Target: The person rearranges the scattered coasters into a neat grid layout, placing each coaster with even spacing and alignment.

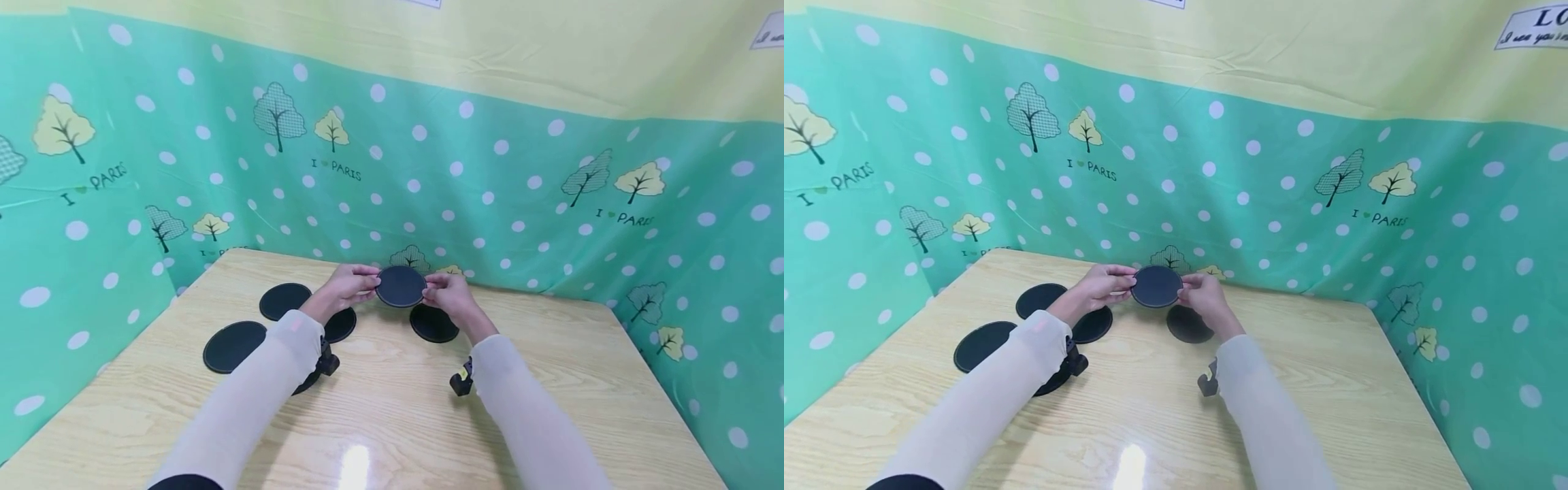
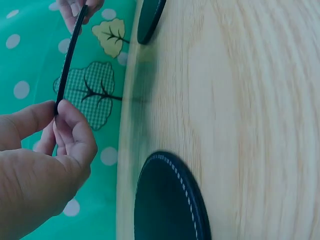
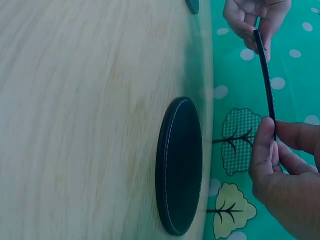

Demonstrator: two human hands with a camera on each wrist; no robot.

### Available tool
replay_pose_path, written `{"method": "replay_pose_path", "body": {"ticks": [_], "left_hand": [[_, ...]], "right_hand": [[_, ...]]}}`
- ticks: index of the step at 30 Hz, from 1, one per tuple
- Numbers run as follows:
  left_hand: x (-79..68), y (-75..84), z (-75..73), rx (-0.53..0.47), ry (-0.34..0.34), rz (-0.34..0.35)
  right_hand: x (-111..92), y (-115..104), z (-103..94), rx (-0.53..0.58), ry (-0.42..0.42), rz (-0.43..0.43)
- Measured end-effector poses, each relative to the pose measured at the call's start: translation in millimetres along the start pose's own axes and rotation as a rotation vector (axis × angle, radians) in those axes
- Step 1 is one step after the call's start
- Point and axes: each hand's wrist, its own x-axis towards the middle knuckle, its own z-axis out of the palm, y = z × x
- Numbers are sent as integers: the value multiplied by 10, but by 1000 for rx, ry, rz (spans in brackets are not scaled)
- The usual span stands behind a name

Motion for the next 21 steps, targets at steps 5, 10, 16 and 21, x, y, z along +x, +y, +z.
{"method": "replay_pose_path", "body": {"ticks": [5, 10, 16, 21], "left_hand": [[-10, -12, 114, 2, -8, 21], [-13, -24, 259, -2, -2, 22], [-20, -53, 430, -6, 1, 31], [-26, -99, 570, -15, 10, 37]], "right_hand": [[-18, -1, -98, -28, 8, 1], [-58, -15, -213, -54, 8, 1], [-143, -19, -359, -71, 2, -1], [-189, 9, -463, -92, 7, 0]]}}
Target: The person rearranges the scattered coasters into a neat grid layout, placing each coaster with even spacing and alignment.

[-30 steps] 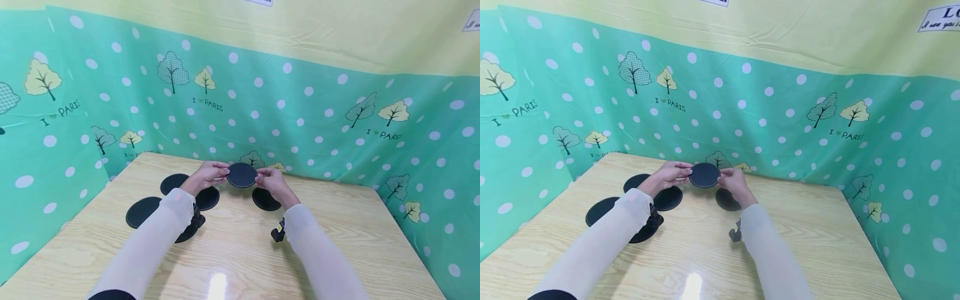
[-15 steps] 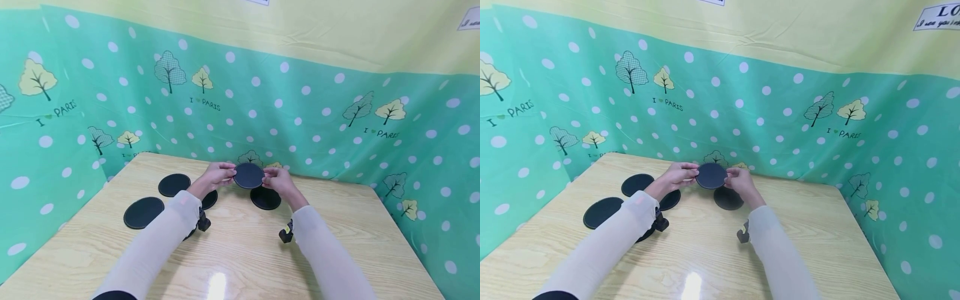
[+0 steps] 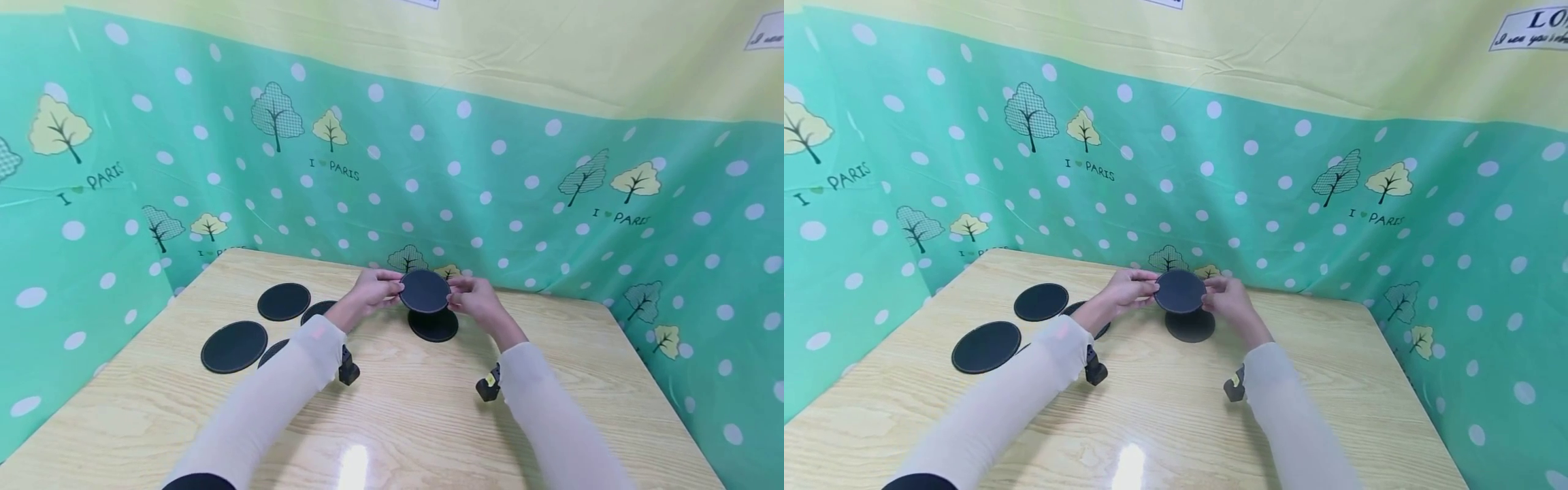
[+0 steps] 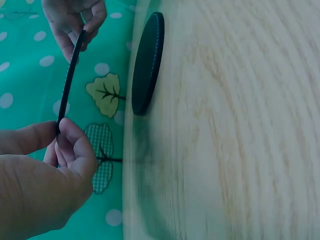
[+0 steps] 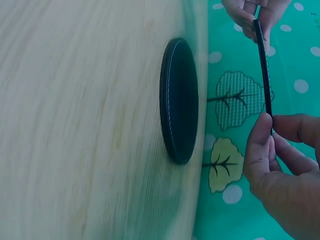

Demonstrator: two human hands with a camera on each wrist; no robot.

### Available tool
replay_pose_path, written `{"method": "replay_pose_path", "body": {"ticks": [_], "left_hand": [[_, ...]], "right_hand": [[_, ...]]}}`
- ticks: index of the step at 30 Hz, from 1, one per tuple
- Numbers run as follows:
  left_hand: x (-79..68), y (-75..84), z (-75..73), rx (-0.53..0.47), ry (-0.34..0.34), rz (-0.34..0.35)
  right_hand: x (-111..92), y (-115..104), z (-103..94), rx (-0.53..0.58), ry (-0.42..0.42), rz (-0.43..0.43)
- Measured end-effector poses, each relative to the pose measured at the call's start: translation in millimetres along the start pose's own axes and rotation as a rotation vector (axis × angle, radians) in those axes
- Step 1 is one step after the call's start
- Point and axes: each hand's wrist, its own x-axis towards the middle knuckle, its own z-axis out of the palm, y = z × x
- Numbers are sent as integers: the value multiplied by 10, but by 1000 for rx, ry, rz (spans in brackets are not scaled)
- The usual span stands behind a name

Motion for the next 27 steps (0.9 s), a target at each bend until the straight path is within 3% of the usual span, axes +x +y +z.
{"method": "replay_pose_path", "body": {"ticks": [16, 27], "left_hand": [[23, -160, 400, -27, -15, -13], [-26, -235, 706, 36, 37, -38]], "right_hand": [[-56, 152, -341, -107, 21, 13], [-60, 280, -572, -136, 35, 55]]}}
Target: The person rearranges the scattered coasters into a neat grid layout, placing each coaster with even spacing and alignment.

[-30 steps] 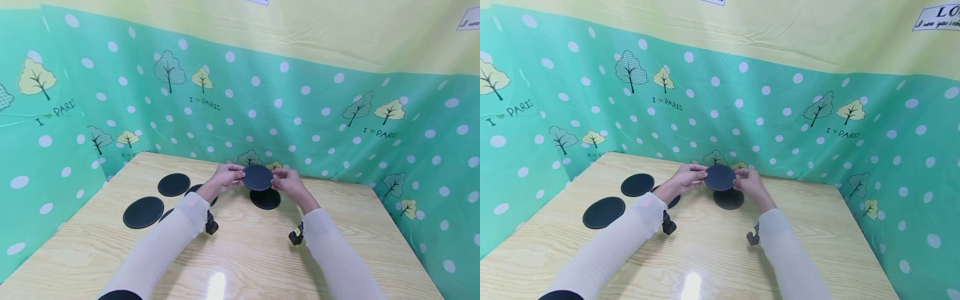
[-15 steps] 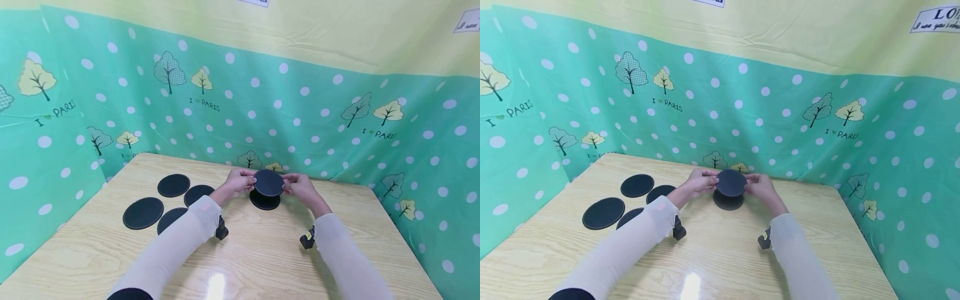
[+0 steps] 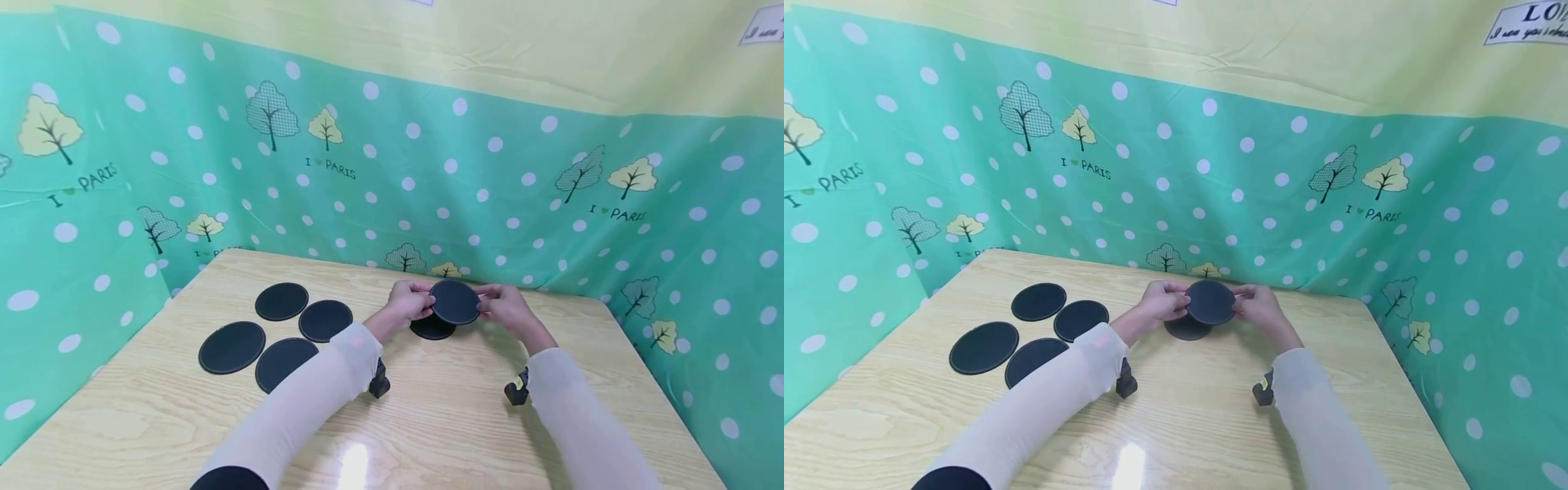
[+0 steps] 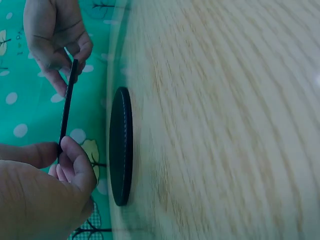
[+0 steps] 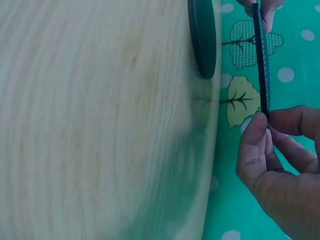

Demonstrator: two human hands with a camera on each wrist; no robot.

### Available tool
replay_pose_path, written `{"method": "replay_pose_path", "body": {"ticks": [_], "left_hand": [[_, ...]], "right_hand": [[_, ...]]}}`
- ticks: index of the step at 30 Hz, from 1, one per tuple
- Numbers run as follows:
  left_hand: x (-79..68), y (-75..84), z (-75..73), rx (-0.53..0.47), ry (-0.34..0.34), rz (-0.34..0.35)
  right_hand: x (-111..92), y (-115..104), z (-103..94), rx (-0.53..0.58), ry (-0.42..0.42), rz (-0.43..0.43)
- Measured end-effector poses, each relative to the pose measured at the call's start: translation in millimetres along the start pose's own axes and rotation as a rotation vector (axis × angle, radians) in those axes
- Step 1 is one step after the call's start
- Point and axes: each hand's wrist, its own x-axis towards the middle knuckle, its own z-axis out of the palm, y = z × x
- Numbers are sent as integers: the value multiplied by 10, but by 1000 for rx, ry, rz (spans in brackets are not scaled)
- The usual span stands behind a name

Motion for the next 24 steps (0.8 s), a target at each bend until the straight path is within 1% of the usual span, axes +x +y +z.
{"method": "replay_pose_path", "body": {"ticks": [4, 13, 20, 24], "left_hand": [[-22, -22, 86, 21, 13, -7], [-20, -89, 255, 67, 40, -29], [-53, -80, 438, 111, 83, -52], [-71, -64, 519, 134, 81, -60]], "right_hand": [[-12, 42, -64, 1, 6, 10], [-28, 141, -183, -47, -8, 14], [-48, 193, -293, -63, -7, 44], [-54, 216, -357, -67, -6, 60]]}}
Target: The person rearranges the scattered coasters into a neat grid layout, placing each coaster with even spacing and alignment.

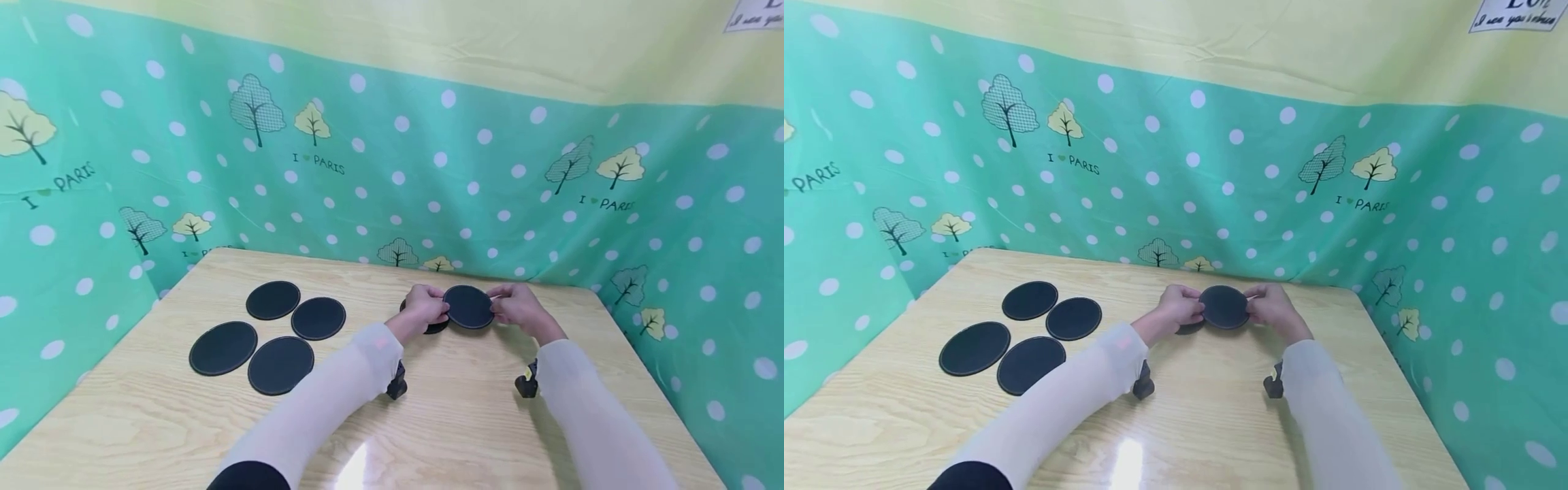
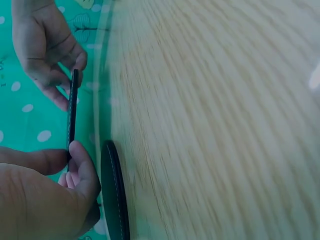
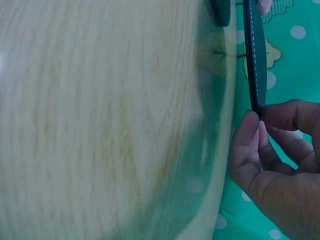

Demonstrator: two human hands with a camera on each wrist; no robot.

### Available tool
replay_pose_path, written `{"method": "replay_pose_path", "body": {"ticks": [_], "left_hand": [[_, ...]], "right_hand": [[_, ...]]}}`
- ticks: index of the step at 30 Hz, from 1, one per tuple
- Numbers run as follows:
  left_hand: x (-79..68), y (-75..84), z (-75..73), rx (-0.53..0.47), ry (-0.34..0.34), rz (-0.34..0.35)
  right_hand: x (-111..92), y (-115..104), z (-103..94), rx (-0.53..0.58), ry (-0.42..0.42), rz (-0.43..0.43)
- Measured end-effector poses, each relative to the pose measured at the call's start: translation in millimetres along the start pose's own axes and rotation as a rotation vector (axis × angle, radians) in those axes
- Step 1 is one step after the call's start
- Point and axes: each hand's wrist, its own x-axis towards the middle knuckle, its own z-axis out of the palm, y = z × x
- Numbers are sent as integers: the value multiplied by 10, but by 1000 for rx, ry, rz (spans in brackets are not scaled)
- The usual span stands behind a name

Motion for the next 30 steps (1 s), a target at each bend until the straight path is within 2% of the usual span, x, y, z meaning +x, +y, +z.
{"method": "replay_pose_path", "body": {"ticks": [7, 14, 21, 26, 30], "left_hand": [[-11, 44, 90, 52, 7, -3], [18, 14, 115, 133, -18, 9], [78, -23, 127, 211, -13, 33], [120, -53, 134, 296, -4, 46], [132, -62, 150, 426, 12, 72]], "right_hand": [[-1, 39, -67, 3, -14, 10], [-39, 74, -115, 13, -56, -7], [-11, 121, -138, 26, -87, -10], [-3, 146, -149, 16, -104, 8], [-7, 167, -158, 21, -118, 31]]}}
